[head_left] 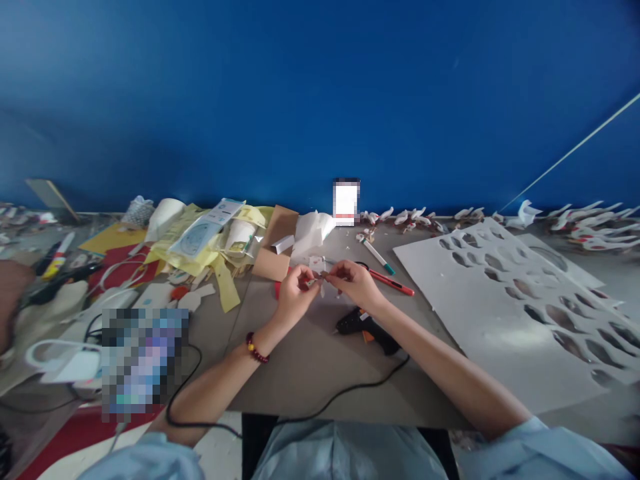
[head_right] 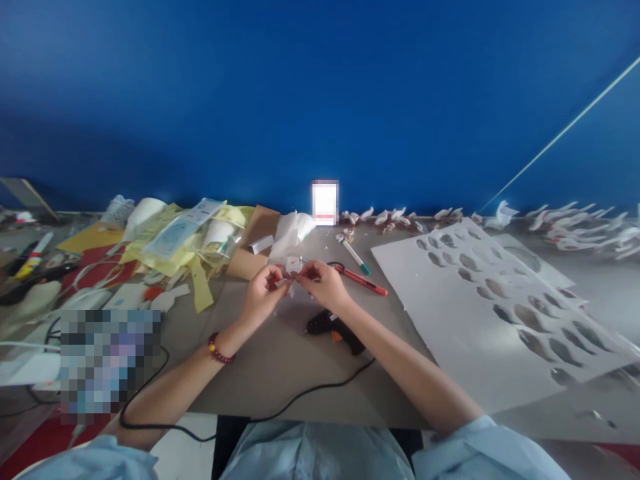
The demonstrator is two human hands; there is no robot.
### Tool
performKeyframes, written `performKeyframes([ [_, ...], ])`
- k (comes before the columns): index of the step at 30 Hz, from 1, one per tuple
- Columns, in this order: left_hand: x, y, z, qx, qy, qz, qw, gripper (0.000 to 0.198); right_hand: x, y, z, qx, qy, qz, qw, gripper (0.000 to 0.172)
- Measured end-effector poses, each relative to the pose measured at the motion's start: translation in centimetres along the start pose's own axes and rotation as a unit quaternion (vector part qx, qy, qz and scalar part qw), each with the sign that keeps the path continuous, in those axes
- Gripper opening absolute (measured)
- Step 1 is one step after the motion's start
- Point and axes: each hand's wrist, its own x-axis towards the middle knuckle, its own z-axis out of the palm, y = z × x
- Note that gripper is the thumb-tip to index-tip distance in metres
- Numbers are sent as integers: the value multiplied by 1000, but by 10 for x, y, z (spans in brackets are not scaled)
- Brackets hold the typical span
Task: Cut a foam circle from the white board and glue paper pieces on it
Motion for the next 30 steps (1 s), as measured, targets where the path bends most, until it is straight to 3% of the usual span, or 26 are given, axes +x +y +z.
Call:
performKeyframes([
  [30, 1, 5, 0, 36, 10, 9, 999, 16, 0, 5, 1, 10, 2, 9, 1000, 29],
])
